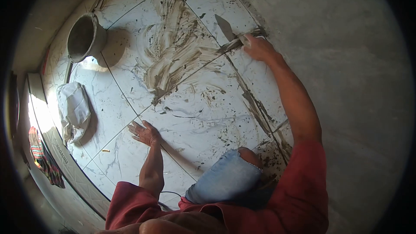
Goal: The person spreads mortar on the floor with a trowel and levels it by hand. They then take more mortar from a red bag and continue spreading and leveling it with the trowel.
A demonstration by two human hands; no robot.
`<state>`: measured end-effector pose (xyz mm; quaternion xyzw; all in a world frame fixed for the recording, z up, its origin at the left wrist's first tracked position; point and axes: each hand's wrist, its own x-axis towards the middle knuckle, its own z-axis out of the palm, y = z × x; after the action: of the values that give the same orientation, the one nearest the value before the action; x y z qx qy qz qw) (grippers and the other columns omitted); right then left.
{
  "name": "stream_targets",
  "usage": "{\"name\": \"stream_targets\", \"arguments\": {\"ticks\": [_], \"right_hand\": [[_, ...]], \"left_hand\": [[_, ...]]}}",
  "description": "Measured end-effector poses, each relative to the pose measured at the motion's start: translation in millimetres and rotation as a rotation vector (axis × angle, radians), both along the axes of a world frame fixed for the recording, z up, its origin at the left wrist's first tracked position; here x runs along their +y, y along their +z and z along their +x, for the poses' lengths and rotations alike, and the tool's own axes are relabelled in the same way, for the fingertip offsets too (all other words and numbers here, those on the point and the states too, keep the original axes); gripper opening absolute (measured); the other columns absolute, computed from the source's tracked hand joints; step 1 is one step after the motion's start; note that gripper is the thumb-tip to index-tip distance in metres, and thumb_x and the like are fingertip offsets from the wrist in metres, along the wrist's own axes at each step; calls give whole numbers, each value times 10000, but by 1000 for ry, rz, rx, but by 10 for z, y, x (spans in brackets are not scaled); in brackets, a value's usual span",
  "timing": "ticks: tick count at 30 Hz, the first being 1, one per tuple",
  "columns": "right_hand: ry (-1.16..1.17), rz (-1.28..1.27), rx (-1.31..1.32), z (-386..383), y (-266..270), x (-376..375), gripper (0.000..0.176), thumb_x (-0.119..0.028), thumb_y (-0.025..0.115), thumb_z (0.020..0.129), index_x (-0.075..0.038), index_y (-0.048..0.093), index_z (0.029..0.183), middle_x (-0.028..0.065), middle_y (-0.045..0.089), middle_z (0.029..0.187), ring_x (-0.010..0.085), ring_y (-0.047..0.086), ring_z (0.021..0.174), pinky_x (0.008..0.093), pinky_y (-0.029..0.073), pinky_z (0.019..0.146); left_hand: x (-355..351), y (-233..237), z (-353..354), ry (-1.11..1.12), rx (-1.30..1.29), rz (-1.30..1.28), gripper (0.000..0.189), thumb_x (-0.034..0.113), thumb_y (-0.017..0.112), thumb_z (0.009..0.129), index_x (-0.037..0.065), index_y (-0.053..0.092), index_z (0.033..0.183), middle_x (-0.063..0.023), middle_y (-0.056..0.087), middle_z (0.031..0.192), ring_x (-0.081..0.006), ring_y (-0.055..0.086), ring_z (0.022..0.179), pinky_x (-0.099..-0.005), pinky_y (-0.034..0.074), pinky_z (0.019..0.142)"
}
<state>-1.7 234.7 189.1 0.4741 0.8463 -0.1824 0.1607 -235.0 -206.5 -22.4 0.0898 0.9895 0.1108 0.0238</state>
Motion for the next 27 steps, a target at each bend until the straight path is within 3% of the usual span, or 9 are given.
{"name": "stream_targets", "arguments": {"ticks": [7, 14, 17, 19, 27], "right_hand": [[135, 59, -52, -722, -294, 461, 524, -370, 573, 835, -177, 420, 1298, 158, 558, 1183, 323, 532, 1083, 414, 425, 898], [128, 6, -87, -789, -469, 589, 500, -359, 560, 838, -165, 432, 1281, 141, 564, 1175, 320, 526, 1098, 410, 428, 906], [126, 42, -118, -795, -506, 564, 470, -327, 551, 838, -150, 436, 1258, 156, 570, 1153, 330, 533, 1082, 423, 438, 892], [227, 35, -106, -714, -593, 555, 457, -298, 545, 851, -102, 402, 1239, 218, 588, 1060, 369, 552, 1015, 436, 438, 853], [272, 15, -143, -609, -736, 590, 408, -247, 538, 840, -97, 393, 1191, 199, 599, 1041, 358, 576, 981, 439, 464, 825]], "left_hand": [[19, 93, 10, 2, -19, 38, 628, 429, 358, 905, 55, 256, 1399, -165, 159, 1482, -296, 100, 1379, -452, 16, 1102], [14, 81, -15, -9, -11, 35, 632, 428, 366, 904, 41, 266, 1393, -167, 167, 1479, -303, 106, 1377, -464, 17, 1098], [1, 47, -3, -10, -15, 30, 631, 428, 362, 905, 37, 268, 1391, -172, 167, 1477, -306, 108, 1377, -465, 20, 1098], [-12, 51, -11, -21, -19, 18, 631, 429, 359, 905, 36, 269, 1391, -176, 168, 1476, -308, 109, 1376, -467, 22, 1097], [45, 115, 21, -1, -24, 49, 631, 419, 368, 903, 29, 266, 1388, -188, 180, 1469, -313, 114, 1374, -470, 34, 1097]]}}
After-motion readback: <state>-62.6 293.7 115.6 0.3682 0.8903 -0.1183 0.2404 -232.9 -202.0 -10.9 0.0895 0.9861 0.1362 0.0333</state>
